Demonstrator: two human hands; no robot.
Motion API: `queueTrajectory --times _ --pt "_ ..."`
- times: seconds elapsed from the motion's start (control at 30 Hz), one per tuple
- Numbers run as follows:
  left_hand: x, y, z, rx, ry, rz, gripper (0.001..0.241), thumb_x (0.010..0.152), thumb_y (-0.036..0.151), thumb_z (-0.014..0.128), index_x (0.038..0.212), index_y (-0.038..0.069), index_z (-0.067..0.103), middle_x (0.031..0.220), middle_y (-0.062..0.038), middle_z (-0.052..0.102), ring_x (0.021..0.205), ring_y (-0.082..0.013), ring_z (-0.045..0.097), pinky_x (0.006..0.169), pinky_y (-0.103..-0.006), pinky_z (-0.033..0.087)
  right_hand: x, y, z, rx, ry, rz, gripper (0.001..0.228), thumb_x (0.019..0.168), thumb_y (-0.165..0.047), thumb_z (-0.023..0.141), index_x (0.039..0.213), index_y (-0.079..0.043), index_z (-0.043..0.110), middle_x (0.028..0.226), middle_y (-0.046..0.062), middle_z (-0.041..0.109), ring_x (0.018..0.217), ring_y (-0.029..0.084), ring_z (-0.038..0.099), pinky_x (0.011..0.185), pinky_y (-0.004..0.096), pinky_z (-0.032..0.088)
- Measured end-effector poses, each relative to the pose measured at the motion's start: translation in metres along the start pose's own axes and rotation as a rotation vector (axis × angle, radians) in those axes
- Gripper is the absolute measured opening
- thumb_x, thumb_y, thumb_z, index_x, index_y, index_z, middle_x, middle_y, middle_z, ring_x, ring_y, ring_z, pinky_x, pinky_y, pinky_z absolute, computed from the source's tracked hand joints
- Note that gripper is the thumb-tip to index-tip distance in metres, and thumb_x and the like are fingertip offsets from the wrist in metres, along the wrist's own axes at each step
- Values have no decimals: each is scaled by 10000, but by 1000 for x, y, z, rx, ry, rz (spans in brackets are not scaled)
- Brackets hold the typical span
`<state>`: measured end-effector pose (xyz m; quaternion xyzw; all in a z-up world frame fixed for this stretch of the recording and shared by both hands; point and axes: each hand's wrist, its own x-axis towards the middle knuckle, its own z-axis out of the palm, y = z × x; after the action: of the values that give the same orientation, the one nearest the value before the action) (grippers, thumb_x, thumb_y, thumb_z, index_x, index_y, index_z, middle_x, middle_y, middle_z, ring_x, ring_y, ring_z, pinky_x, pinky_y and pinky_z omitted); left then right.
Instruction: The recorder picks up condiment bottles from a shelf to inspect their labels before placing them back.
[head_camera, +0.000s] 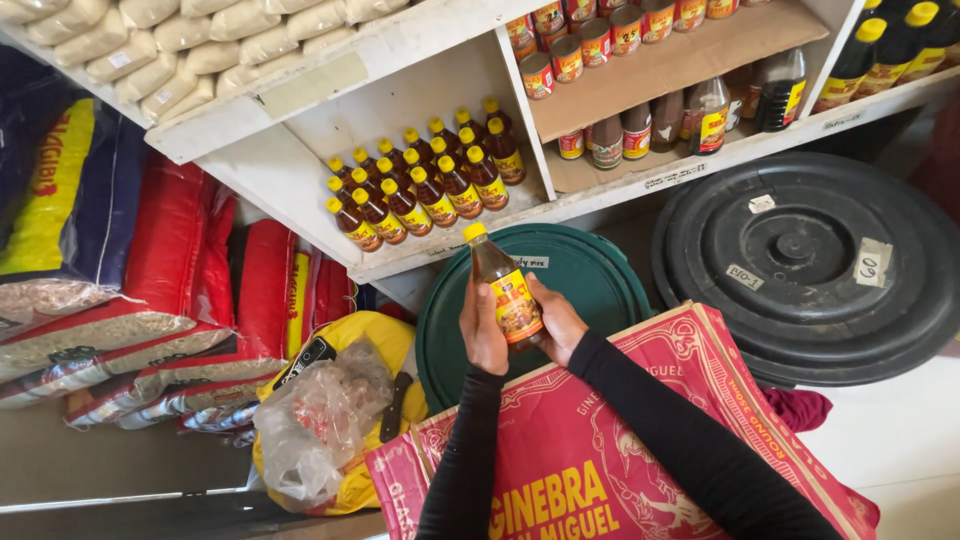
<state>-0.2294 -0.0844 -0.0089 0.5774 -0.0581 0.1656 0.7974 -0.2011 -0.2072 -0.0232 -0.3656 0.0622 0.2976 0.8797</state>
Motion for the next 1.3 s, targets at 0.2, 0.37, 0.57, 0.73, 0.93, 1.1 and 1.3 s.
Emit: queueTrajectory --times 0.2,0.37,0.57,0.73,0.93,1.1,1.3 --pt "0 5 3 22 26 -15 693 1081 496 426 1537 -26 450 1356 -125 628 1182 -184 621 1019 -330 495 -5 -2 -2 33 -118 17 526 1021 -550 424 1151 -85 633 997 98 735 792 227 728 639 445 596" --pt "0 -10 -11 48 94 -49 683 1095 491 419 1470 -70 525 1298 -145 660 1107 -189 649 966 -336 521 -10 -6 1 117 -133 8 495 1034 -487 473 1243 -62 618 1145 98 735 986 213 731 879 422 587" --pt "4 -11 -15 -367 151 -220 514 1083 350 435 1426 -19 539 1322 -96 639 1182 -189 636 1032 -360 489 -9 -5 1 111 -136 -37 472 1028 -451 524 1240 -42 628 1145 112 730 999 222 724 902 423 581" --pt "1 -6 -15 -401 104 -193 476 1041 259 471 1410 -31 550 1317 -111 651 1182 -207 640 1033 -367 482 -7 -4 -1 120 -112 -36 429 1033 -420 537 1247 -56 613 1157 102 719 1012 220 716 914 425 575" --pt "0 1 -9 -284 73 -124 469 1039 176 494 1423 -87 548 1323 -126 646 1170 -204 640 1032 -359 490 -5 -3 -5 150 -72 -1 427 1028 -427 507 1242 -70 605 1154 112 719 1005 239 720 907 447 573" --pt "0 -6 -16 -259 76 -93 471 1022 146 499 1426 -91 541 1307 -97 677 1171 -169 647 1038 -320 499 -3 -3 -8 166 -68 17 457 1065 -447 476 1267 -59 607 1164 116 721 1005 244 718 916 450 577" --pt "-3 2 -9 -48 122 -72 470 1057 140 528 1471 -68 605 1161 -58 710 824 -90 537 679 -223 418 -10 -8 -3 121 -198 61 567 1036 -516 375 1244 -46 614 1087 158 733 882 287 739 801 506 601"
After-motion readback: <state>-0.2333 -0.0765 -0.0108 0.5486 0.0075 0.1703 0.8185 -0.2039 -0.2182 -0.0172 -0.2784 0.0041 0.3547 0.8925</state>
